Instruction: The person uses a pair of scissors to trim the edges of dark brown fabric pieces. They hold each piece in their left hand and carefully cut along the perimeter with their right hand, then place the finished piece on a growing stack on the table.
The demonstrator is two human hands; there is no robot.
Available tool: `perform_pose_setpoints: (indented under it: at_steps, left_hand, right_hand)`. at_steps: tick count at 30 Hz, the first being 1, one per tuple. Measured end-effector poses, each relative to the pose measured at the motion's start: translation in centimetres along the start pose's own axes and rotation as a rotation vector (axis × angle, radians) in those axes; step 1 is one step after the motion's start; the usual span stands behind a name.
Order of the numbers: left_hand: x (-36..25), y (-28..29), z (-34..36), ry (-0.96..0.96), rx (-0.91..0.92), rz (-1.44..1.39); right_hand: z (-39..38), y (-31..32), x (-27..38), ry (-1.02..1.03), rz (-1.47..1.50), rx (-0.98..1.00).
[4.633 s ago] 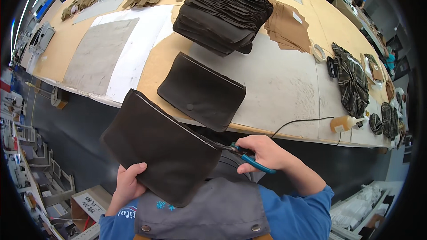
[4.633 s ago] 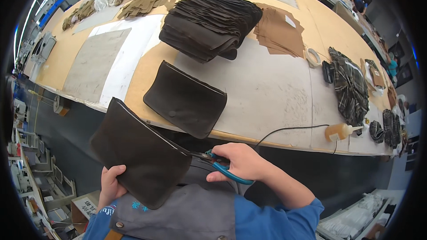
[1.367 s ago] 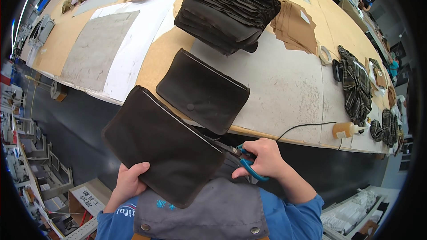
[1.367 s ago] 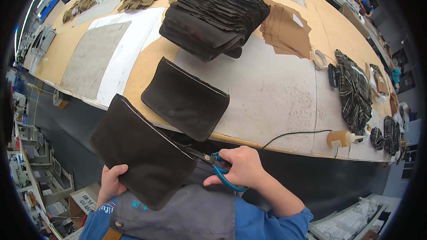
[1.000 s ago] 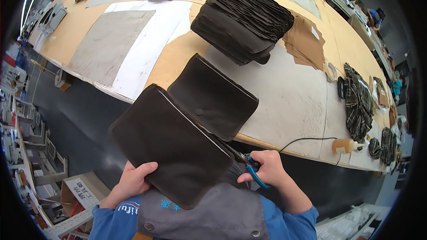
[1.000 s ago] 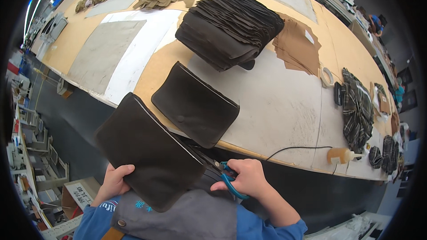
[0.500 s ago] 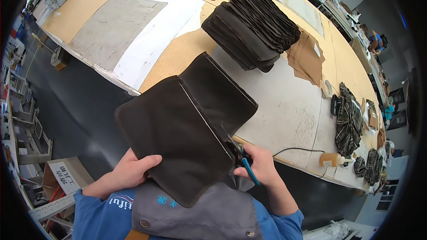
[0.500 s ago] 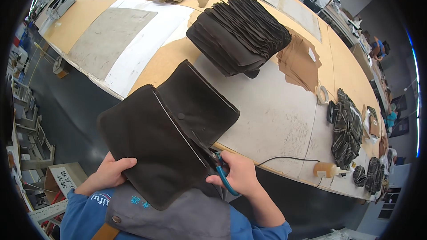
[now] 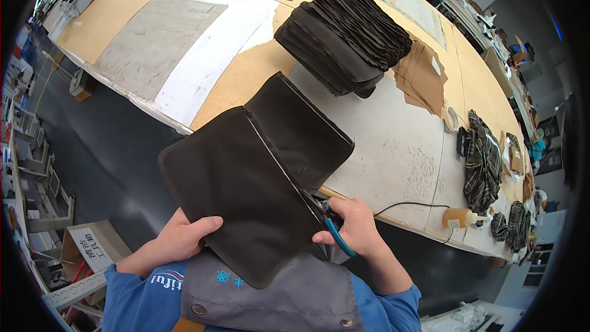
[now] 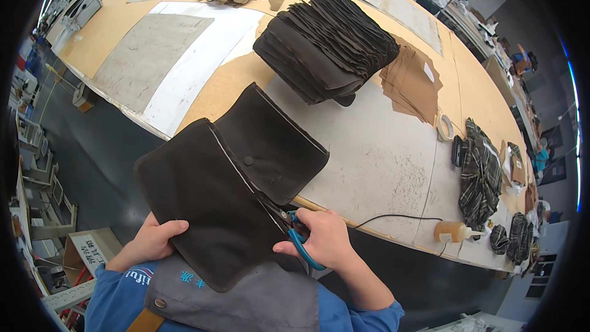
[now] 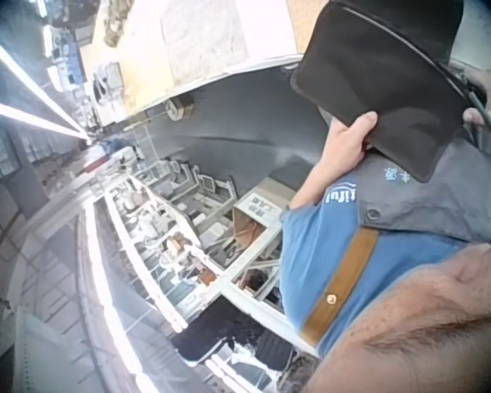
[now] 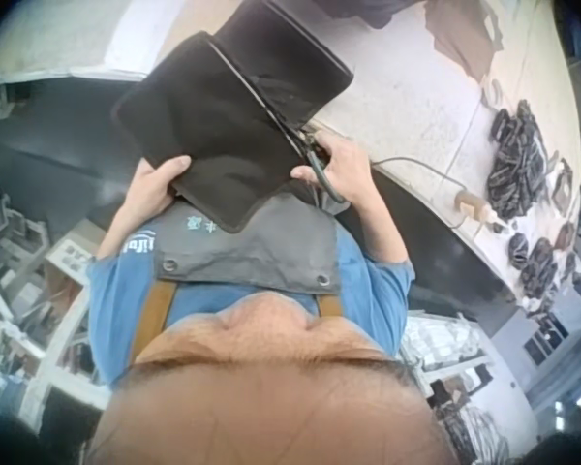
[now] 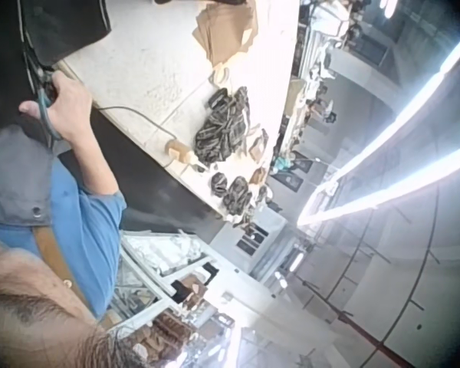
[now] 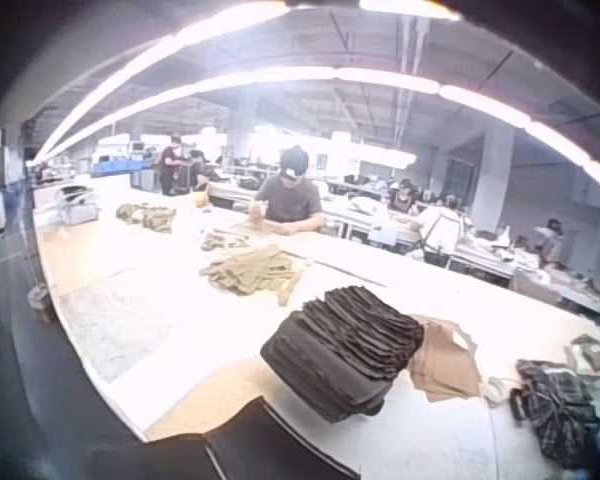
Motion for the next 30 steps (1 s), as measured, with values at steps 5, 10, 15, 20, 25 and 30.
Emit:
perform_pose_setpoints:
  at_steps: [5,10,15,20,25,30]
  left_hand:
    - [0.21,0.2,-0.01,-0.009,-0.003,-0.025]
    - [0.33,0.39,-0.07,0.004,-0.051,-0.005]
    - [0.31,0.26,-0.08,-0.007,-0.009,-0.043]
    - [0.49,0.33,-0.02,-0.019,0.007,-0.044]
    - [0.51,0.38,0.04,-0.03,0.001,-0.053]
    - [0.57,0.73,-0.12,0.022,-0.05,-0.043]
  right_hand:
    - [-0.19,-0.08,0.29,-0.026,0.055,-0.009]
    - [0.0,-0.38,0.26,0.028,0.065,-0.079]
    - [0.06,-0.43,0.04,0.015,0.061,-0.059]
    - [-0.17,-0.33,0.38,0.01,0.059,-0.049]
    - [-0.3,-0.42,0.12,-0.009,0.044,-0.05]
    - [-0.28,-0.66,-0.07,-0.04,0.069,-0.053]
Point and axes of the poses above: each hand's wrist, its own z-axis towards the middle knuckle, its own y-axis out of the back of the hand, x = y × z, the point moved 4 cm from there along z, towards the middle knuckle, and after that the axes turned 14 degrees about x, right-handed, at the moved point
